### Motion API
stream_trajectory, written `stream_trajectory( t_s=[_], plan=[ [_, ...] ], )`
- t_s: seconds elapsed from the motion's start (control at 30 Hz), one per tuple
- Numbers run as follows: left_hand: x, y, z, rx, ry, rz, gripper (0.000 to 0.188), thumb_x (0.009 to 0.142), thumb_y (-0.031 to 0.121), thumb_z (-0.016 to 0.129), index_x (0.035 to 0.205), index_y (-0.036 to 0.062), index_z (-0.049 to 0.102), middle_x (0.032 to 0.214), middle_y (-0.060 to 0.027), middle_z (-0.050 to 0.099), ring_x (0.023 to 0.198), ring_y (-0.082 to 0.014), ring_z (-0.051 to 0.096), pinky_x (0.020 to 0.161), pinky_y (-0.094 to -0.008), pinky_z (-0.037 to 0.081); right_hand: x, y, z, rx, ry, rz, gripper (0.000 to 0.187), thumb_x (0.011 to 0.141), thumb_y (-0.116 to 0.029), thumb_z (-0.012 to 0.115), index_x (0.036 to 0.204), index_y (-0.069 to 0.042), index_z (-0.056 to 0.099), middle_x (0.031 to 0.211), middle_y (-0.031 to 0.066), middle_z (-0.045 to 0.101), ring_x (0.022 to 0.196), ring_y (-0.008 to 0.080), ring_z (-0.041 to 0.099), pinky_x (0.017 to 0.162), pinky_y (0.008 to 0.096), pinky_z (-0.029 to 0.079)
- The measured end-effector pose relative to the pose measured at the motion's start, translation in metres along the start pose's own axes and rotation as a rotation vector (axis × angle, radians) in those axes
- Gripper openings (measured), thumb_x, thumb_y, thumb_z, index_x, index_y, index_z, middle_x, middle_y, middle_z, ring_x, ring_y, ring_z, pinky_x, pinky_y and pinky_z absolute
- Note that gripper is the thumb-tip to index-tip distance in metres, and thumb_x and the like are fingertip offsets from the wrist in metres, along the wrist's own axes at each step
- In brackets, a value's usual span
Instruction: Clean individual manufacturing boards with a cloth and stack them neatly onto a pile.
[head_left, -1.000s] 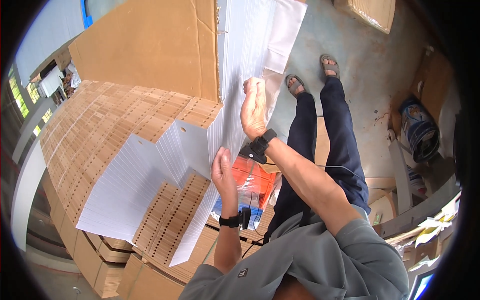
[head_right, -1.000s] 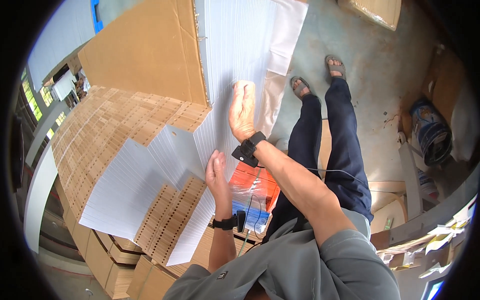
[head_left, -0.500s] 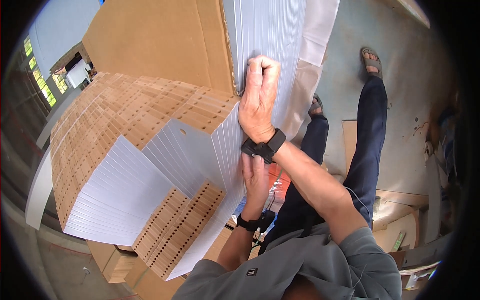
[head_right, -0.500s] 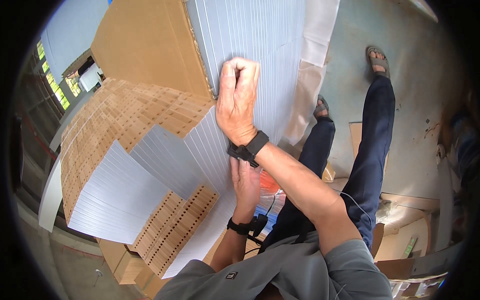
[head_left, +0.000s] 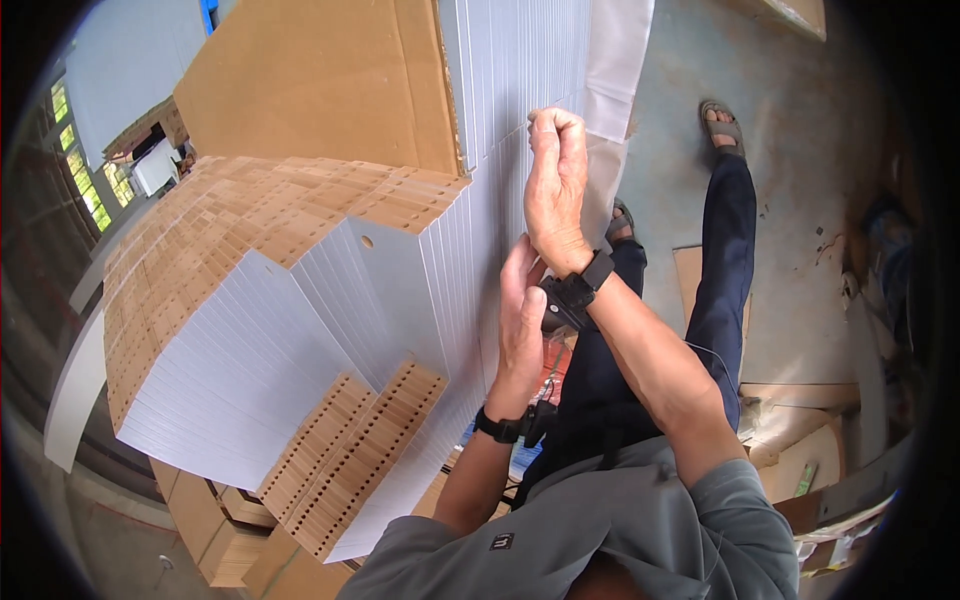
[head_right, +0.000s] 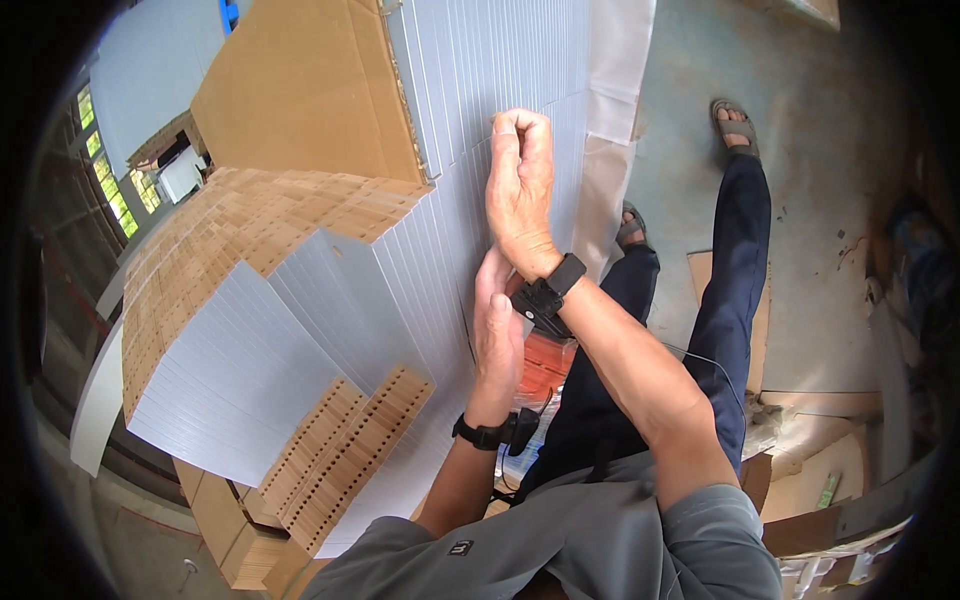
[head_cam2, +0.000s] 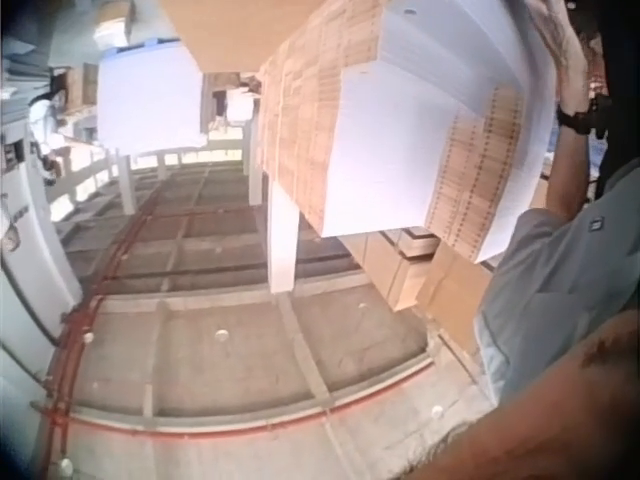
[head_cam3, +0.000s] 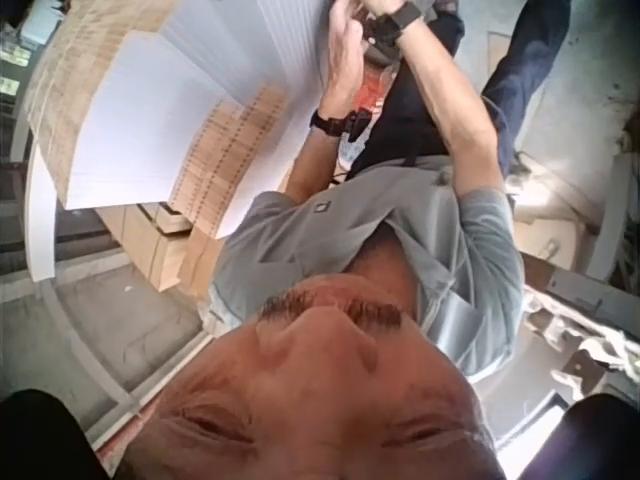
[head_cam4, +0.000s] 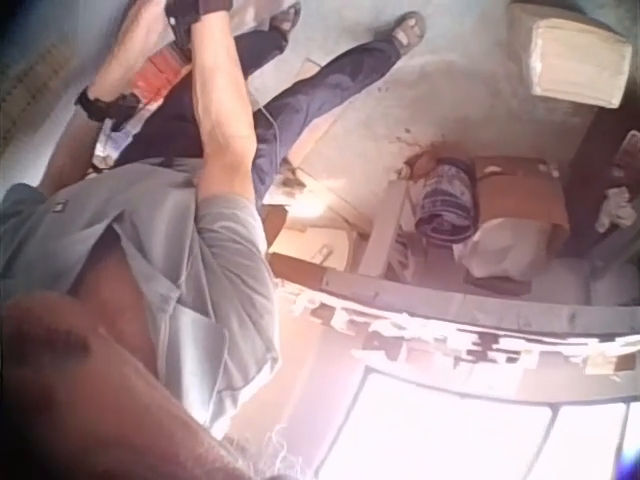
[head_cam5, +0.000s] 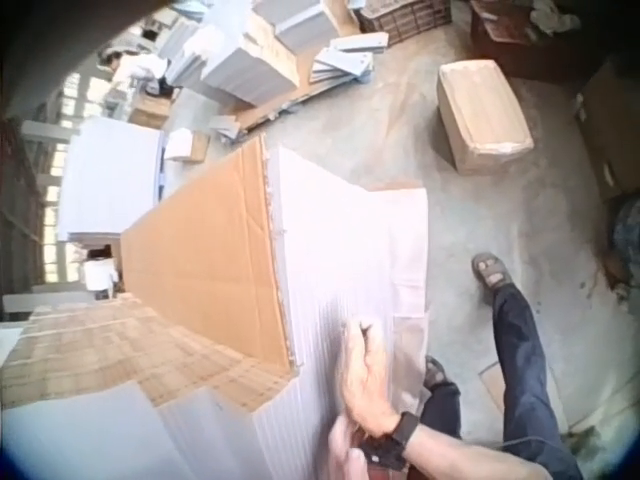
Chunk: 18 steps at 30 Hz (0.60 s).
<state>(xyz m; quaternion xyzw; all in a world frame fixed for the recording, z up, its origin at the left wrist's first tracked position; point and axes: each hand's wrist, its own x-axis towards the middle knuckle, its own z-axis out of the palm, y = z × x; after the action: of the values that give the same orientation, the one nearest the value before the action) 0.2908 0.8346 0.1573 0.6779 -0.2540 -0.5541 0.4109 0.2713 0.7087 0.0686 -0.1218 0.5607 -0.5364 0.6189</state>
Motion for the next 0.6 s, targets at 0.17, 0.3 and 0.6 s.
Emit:
stream_trajectory(
  t_s=[0.17,0.3,0.6],
  plan=[
    [-0.004,-0.008,0.013,0.046,-0.118,-0.37,0.067,0.1,0.044,0.063,0.142,-0.0061,0.047,0.128,-0.0113,0.06,0.122,-0.0177,0.054,0.103,-0.0311,0.043,0.007,-0.004,-0.016,-0.185,0.019,-0.268,0.015,0.102,-0.018,0.058,0.105,-0.003,0.056,0.098,0.0066,0.056,0.087,0.0163,0.052,0.083,0.0324,0.046],
    [-0.01,-0.011,0.022,-0.016,-0.17,-0.475,0.07,0.101,0.05,0.06,0.144,-0.0041,0.047,0.13,-0.0105,0.06,0.122,-0.0182,0.054,0.107,-0.0325,0.04,0.017,-0.008,-0.016,-0.29,-0.054,-0.458,0.018,0.098,-0.017,0.061,0.108,-0.003,0.057,0.105,0.0122,0.057,0.098,0.0249,0.056,0.091,0.0376,0.046],
    [-0.012,-0.01,-0.032,-0.482,0.26,-0.221,0.063,0.1,0.035,0.047,0.15,-0.0026,0.039,0.145,-0.0166,0.051,0.137,-0.0278,0.045,0.12,-0.0455,0.026,0.0,-0.011,0.006,-0.107,0.013,-0.502,0.014,0.099,-0.015,0.055,0.106,-0.002,0.055,0.105,0.0148,0.052,0.101,0.0284,0.052,0.093,0.0386,0.043]
  ],
)
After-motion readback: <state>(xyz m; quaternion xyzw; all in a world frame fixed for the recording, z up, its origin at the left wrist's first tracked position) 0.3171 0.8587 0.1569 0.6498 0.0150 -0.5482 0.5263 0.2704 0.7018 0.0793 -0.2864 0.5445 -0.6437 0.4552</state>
